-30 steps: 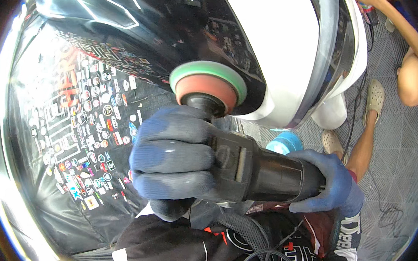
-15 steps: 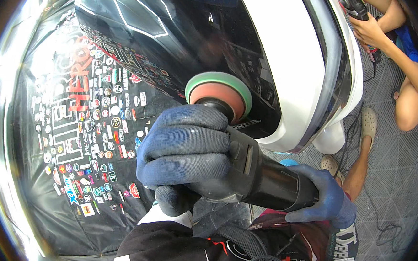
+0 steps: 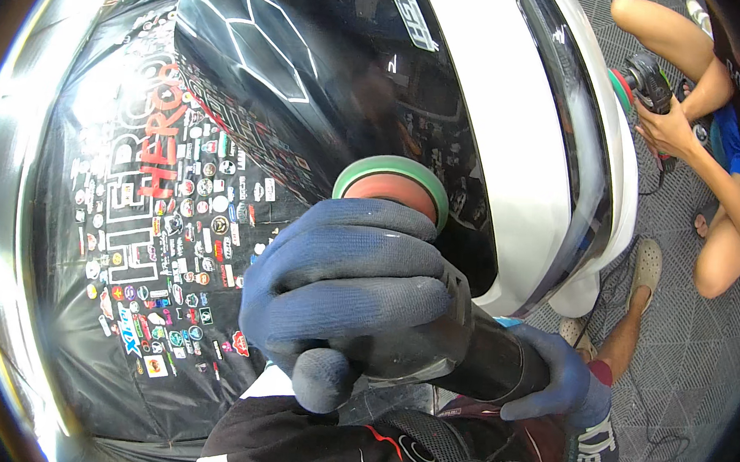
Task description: The person uses a rotary polishing machine with a green pad to polish the black and white fairing of a motorcycle. They move the tool across the curved surfaces of the front and side panels in a workshop setting.
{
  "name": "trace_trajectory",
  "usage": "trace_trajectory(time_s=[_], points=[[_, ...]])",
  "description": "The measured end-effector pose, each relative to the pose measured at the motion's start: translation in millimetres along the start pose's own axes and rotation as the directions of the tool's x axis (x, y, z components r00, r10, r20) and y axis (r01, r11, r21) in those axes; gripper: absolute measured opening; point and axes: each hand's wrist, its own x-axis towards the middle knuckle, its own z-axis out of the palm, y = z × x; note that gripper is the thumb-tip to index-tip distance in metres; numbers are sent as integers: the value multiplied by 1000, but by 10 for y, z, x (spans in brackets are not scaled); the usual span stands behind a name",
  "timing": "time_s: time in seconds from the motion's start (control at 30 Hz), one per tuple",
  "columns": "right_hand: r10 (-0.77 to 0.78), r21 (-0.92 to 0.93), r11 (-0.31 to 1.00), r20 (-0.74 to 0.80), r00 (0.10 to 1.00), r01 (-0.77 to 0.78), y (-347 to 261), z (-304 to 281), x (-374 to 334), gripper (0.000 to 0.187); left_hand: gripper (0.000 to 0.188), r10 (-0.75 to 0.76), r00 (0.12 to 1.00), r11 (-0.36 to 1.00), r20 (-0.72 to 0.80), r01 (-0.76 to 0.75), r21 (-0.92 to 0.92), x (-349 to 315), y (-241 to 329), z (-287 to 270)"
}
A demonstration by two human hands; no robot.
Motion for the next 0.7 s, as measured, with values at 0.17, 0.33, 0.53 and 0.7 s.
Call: trace_trajectory(time_s=[0.17,0.33,0.53,0.7], points=[[18,100,995,17,1000,-19,-93,0,21,99,62,-90,988,994,122,97,-49,115,-33,-18],[-89,103,992,120,989,77,-326,7,102,104,63,-24,972,999,234,31,-26,421,-136,-269],[-116,173,981,157,981,88,-530,-23,199,100,62,-160,948,987,276,150,56,751,-160,-430],[-101,196,978,179,979,65,-672,-1,248,101,61,-227,908,974,352,202,106,939,-187,-456]])
